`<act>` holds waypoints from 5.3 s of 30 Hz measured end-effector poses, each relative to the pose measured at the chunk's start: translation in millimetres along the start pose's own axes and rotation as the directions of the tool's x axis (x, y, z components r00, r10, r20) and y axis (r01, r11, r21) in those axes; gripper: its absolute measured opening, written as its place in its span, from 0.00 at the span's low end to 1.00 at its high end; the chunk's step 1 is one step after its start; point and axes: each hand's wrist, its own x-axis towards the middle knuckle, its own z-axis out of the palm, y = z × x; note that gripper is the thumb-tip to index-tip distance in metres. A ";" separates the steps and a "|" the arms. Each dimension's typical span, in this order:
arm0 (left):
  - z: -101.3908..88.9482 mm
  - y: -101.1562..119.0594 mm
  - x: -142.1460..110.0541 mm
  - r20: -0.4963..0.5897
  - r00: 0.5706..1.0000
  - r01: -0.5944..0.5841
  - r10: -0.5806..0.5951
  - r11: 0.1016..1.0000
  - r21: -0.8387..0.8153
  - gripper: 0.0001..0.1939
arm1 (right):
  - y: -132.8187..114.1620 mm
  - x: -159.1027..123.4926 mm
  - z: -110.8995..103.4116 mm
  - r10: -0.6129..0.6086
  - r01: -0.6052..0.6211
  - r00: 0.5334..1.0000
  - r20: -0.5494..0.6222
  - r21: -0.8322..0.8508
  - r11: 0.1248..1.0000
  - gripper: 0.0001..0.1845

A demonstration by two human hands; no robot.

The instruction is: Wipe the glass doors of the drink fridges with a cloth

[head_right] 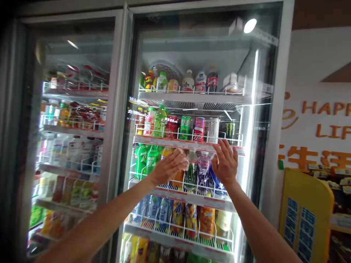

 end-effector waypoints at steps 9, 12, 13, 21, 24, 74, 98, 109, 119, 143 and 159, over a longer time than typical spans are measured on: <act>-15.6 -24.1 -37.0 -0.179 0.891 0.431 -0.417 0.901 0.051 0.27 | -0.6 -1.2 2.5 0.009 -0.009 1.000 -0.004 -0.013 1.000 0.24; -9.4 14.8 -47.7 0.076 0.995 0.064 -0.061 0.997 -0.046 0.25 | -0.6 -0.4 0.8 -0.010 0.009 1.000 -0.010 -0.018 1.000 0.23; -12.2 14.9 -54.1 0.144 0.989 -0.031 0.042 0.996 -0.081 0.25 | -0.7 -0.1 0.5 -0.011 0.011 1.000 -0.011 -0.021 1.000 0.22; -29.1 -25.9 -75.4 -0.153 0.825 0.563 -0.545 0.817 0.124 0.30 | -2.6 0.3 1.9 0.012 -0.012 1.000 -0.018 -0.025 1.000 0.21; -13.5 24.3 -67.0 0.022 0.964 0.264 -0.265 0.963 0.050 0.29 | -1.9 -0.1 1.3 0.010 -0.010 1.000 -0.007 -0.005 1.000 0.22; 6.1 -11.7 30.3 0.100 0.966 0.249 -0.240 0.964 -0.095 0.38 | -123.1 37.9 28.3 0.017 -0.065 0.984 0.178 0.263 0.963 0.28; -11.7 -69.5 -25.5 -0.040 0.910 0.414 -0.413 0.892 0.182 0.33 | -56.3 52.0 20.1 0.060 -0.052 0.983 0.176 -0.051 0.997 0.24; -13.4 -62.2 -34.5 -0.014 0.877 0.477 -0.480 0.867 0.147 0.30 | -108.7 31.9 34.2 -0.070 0.063 0.976 0.206 0.040 0.997 0.23; -7.4 -27.6 -70.9 -0.086 0.825 0.565 -0.558 0.813 0.142 0.32 | -73.1 0.7 22.5 0.356 -0.357 0.934 -0.035 -0.031 0.934 0.27; -11.3 -30.4 -77.0 -0.048 0.834 0.552 -0.550 0.832 0.052 0.33 | -44.8 -72.7 -16.9 0.342 -0.340 0.939 -0.025 -0.182 0.922 0.27; -11.6 -28.7 -76.9 -0.037 0.824 0.566 -0.565 0.819 0.097 0.32 | -44.7 -82.8 -19.2 0.404 -0.411 0.911 -0.080 -0.160 0.897 0.30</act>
